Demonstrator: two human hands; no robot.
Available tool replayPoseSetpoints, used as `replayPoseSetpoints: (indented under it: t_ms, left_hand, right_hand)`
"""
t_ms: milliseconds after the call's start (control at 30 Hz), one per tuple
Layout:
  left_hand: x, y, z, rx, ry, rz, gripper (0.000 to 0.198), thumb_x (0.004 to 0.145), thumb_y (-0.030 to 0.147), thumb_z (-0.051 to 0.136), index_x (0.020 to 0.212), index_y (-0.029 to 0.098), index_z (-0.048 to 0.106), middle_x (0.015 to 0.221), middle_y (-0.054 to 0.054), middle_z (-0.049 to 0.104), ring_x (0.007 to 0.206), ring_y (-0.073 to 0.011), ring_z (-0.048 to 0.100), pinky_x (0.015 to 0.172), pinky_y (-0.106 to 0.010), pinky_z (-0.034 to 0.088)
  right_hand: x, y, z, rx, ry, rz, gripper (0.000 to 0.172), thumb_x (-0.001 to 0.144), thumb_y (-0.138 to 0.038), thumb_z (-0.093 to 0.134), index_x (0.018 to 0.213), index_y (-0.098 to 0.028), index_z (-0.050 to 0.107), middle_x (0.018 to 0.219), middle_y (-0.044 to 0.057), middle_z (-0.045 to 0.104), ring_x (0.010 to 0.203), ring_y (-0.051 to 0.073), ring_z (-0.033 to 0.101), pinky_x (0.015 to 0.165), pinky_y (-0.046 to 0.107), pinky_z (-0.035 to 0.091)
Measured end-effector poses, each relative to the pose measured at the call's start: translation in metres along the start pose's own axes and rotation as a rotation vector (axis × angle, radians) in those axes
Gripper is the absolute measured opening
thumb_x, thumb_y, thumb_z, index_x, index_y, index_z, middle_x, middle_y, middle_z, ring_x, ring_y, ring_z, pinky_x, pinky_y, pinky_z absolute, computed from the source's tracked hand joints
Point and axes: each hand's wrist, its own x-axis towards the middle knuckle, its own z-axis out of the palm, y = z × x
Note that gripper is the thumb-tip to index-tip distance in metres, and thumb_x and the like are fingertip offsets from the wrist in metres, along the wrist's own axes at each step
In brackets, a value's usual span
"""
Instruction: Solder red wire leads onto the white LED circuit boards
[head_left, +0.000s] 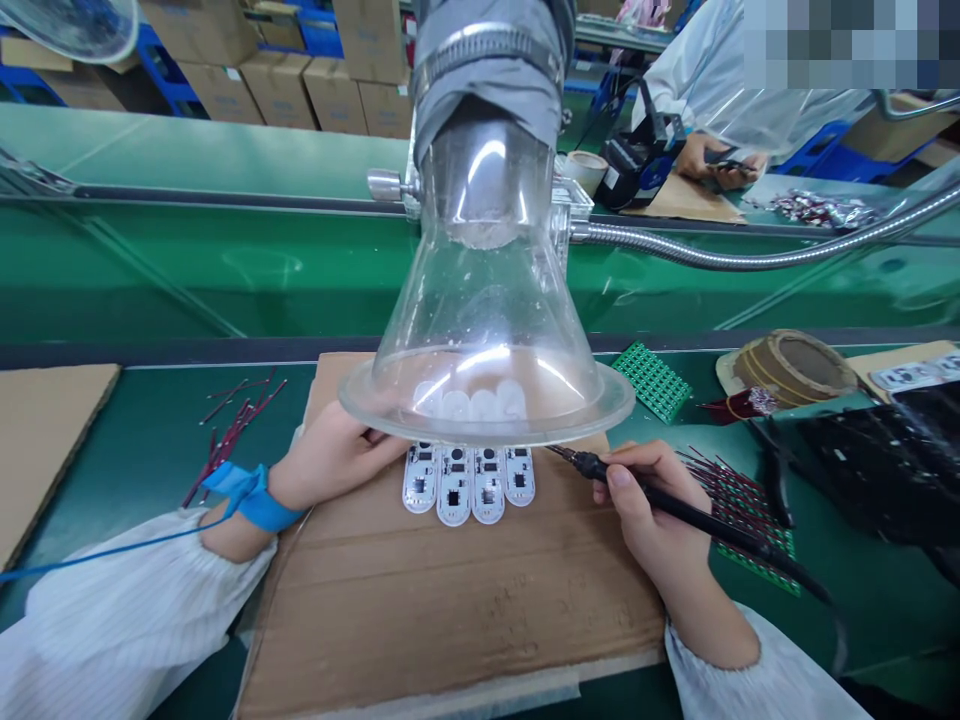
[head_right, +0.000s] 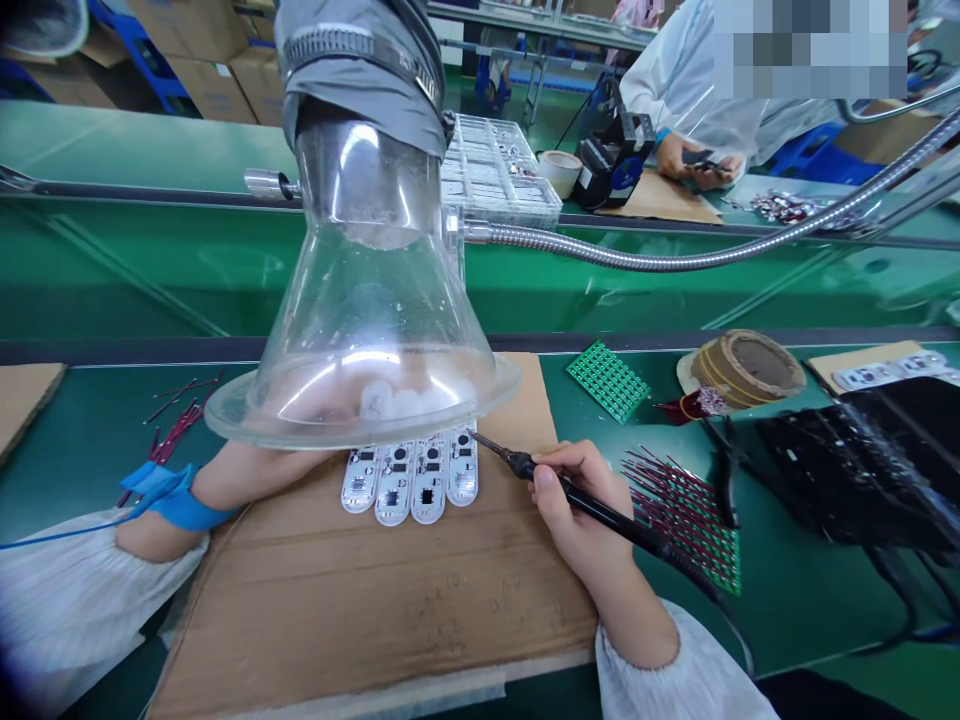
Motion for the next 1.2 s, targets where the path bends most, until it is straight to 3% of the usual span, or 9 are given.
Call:
replayPoseSetpoints:
  t_ms: [233, 500, 733, 933, 1200]
  left_hand:
    - [-0.004, -0.005, 0.002, -0.013, 0.084, -0.032, 0.031, 0.102, 0.055, 0.069, 0.094, 0.026, 0.072, 0.072, -0.002, 0.065, 0.087, -0.0274, 0.072, 0.077, -0.038, 0.063]
    - [-0.003, -0.005, 0.002, 0.032, 0.081, 0.009, 0.037, 0.104, 0.057, 0.067, 0.086, 0.025, 0.064, 0.072, -0.002, 0.065, 0.087, -0.0264, 0.072, 0.078, -0.037, 0.063]
    - [-0.002, -0.013, 0.006, 0.105, 0.122, 0.205, 0.041, 0.111, 0.056, 0.062, 0.090, 0.022, 0.067, 0.073, -0.002, 0.067, 0.082, -0.0235, 0.071, 0.077, -0.035, 0.062]
    - [-0.002, -0.016, 0.008, 0.092, 0.174, 0.264, 0.037, 0.113, 0.054, 0.063, 0.092, 0.024, 0.070, 0.070, -0.002, 0.066, 0.076, -0.0225, 0.070, 0.071, -0.033, 0.059]
    - [-0.003, -0.013, 0.005, 0.009, 0.276, 0.305, 0.030, 0.111, 0.049, 0.068, 0.096, 0.023, 0.070, 0.072, -0.002, 0.065, 0.078, -0.0236, 0.068, 0.073, -0.035, 0.058]
  right_hand:
    - [0.001, -0.005, 0.006, 0.091, 0.102, 0.037, 0.027, 0.112, -0.044, 0.072, 0.093, -0.025, 0.070, 0.069, -0.003, 0.070, 0.053, 0.013, 0.065, 0.050, 0.024, 0.050]
    - [0.000, -0.004, 0.012, 0.022, 0.031, 0.044, 0.026, 0.111, -0.046, 0.072, 0.097, -0.025, 0.070, 0.071, -0.001, 0.073, 0.054, 0.014, 0.068, 0.050, 0.024, 0.052]
    - [-0.002, -0.001, 0.009, -0.034, -0.005, 0.011, 0.018, 0.111, -0.040, 0.072, 0.100, -0.026, 0.071, 0.074, -0.002, 0.073, 0.056, 0.013, 0.069, 0.053, 0.023, 0.055]
    - [-0.004, 0.004, 0.006, -0.060, -0.018, 0.021, 0.016, 0.110, -0.038, 0.074, 0.100, -0.026, 0.072, 0.077, -0.002, 0.074, 0.059, 0.013, 0.070, 0.055, 0.023, 0.056]
    - [-0.002, -0.011, 0.016, 0.150, 0.123, 0.064, 0.025, 0.112, -0.042, 0.072, 0.096, -0.024, 0.071, 0.070, -0.003, 0.070, 0.053, 0.011, 0.065, 0.051, 0.020, 0.052]
